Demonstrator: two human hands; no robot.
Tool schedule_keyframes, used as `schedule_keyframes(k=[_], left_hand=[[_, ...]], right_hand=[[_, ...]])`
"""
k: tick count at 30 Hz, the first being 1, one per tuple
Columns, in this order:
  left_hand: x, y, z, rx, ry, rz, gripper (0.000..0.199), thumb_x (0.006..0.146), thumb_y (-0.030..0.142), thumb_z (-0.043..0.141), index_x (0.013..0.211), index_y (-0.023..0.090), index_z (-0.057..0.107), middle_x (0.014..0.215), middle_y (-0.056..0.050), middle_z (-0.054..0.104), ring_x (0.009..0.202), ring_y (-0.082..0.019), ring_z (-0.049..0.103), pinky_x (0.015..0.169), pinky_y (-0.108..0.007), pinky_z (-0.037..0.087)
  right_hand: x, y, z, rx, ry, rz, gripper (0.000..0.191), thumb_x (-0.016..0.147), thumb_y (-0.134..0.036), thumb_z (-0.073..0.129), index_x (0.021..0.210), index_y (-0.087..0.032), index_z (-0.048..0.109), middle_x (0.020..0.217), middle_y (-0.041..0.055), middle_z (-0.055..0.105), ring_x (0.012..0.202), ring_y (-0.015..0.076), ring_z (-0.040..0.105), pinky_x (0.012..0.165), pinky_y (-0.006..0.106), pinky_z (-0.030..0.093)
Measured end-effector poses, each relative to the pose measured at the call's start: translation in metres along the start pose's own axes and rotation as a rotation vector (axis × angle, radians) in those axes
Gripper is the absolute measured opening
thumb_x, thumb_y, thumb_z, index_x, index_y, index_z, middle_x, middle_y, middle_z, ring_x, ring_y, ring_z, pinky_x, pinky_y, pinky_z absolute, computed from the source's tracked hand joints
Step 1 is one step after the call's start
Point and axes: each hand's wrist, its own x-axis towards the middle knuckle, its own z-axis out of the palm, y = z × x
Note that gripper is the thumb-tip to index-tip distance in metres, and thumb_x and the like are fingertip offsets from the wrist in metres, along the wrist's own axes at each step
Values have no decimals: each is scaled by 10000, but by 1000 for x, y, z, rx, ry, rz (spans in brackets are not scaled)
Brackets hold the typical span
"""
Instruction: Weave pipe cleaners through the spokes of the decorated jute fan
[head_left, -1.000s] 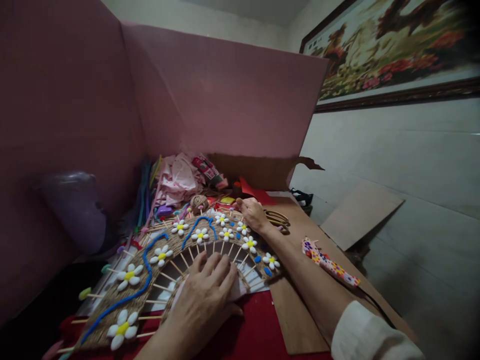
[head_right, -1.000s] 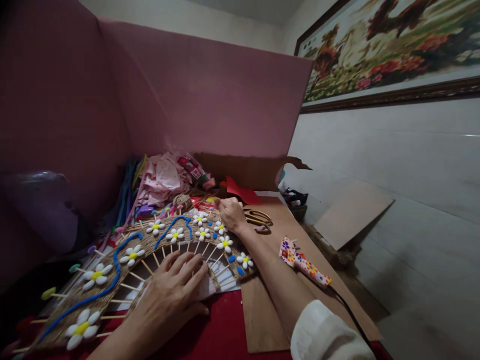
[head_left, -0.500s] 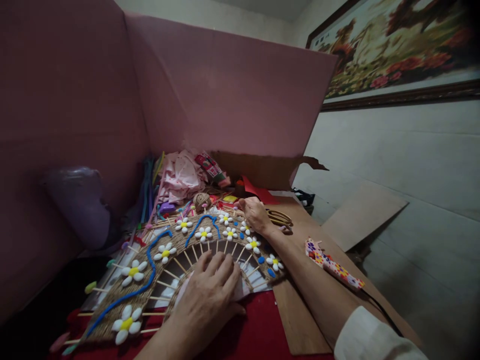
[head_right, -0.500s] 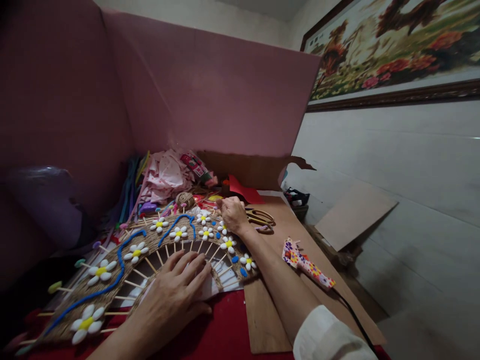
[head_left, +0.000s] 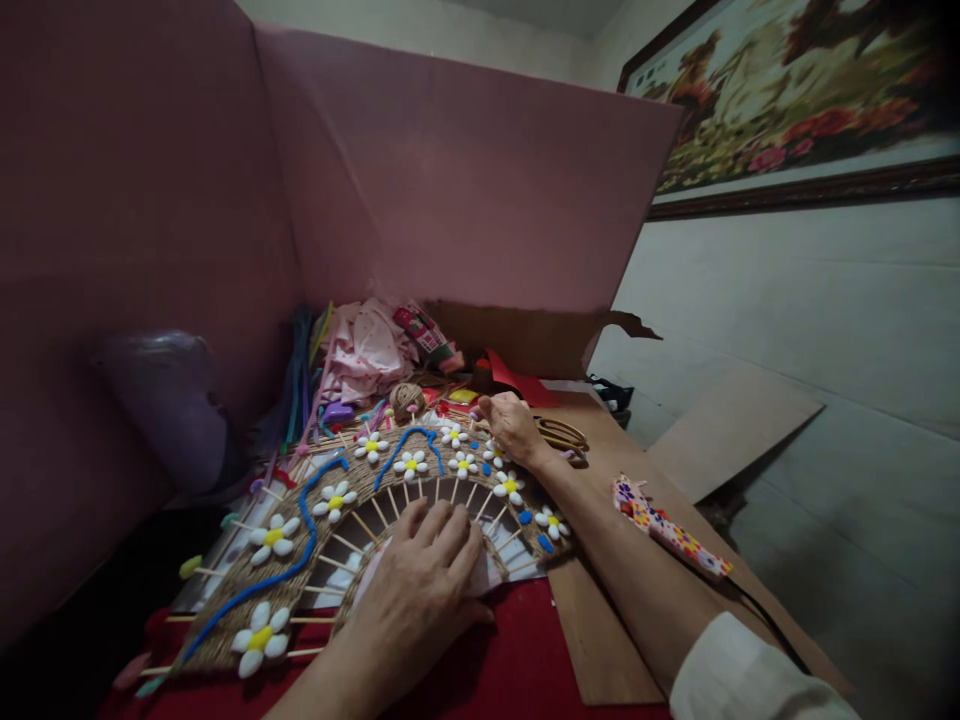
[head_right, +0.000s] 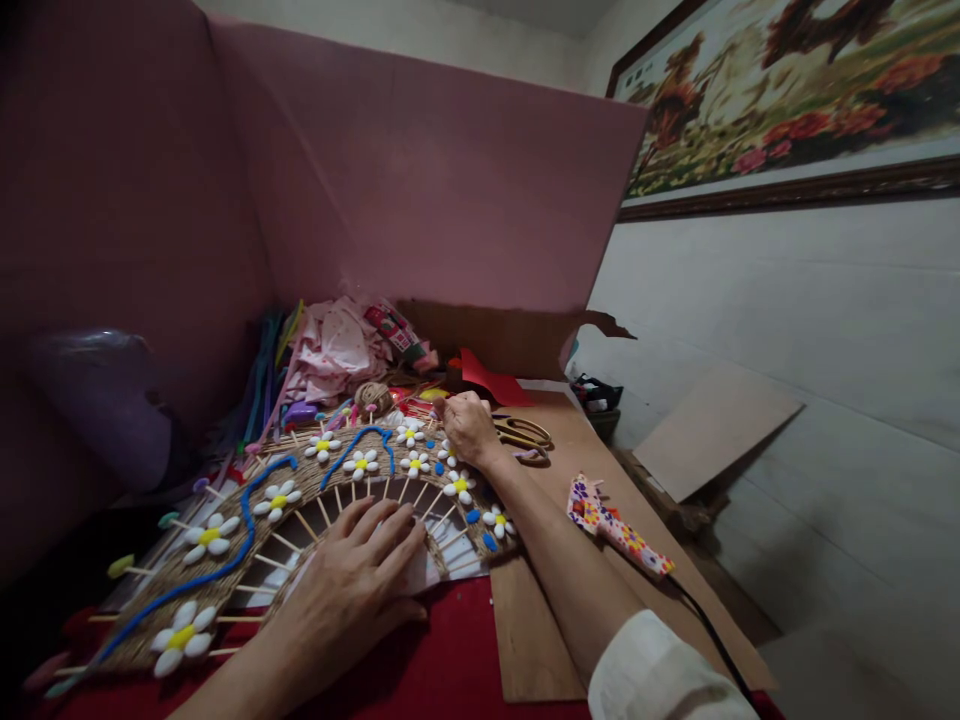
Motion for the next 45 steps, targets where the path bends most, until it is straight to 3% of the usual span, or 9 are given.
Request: schedule_keyframes(k=[26, 38, 45], left_hand=[[0, 0, 0, -15, 7, 2, 602, 670, 505, 690, 1159, 189, 536, 1220, -114, 578, 1111, -319, 507, 963, -519, 358], [-1, 0, -2, -12, -1, 11, 596, 695, 495, 673, 1178, 175, 532, 1242, -118, 574, 1143, -310, 496, 994, -513, 341], [-3, 2, -1, 34, -16, -8, 640, 689, 548, 646, 1205, 190, 521, 1294, -122, 540, 1196, -308, 461, 1020, -526, 301]], right_hand=[[1, -1, -1, -60, -8, -10, 629, 947, -523, 167, 808, -217, 699, 809, 35, 681, 932, 177, 526, 754, 296, 294], [3, -1, -14, -72, 101, 130, 543, 971, -436, 204, 906, -206, 692, 956, 59, 677, 985, 196, 525, 774, 291, 345], [22, -6, -30, -151, 16, 224, 357, 902, -343, 398, 815, -216, 720, 851, 45, 708, 837, 189, 603, 679, 256, 382]])
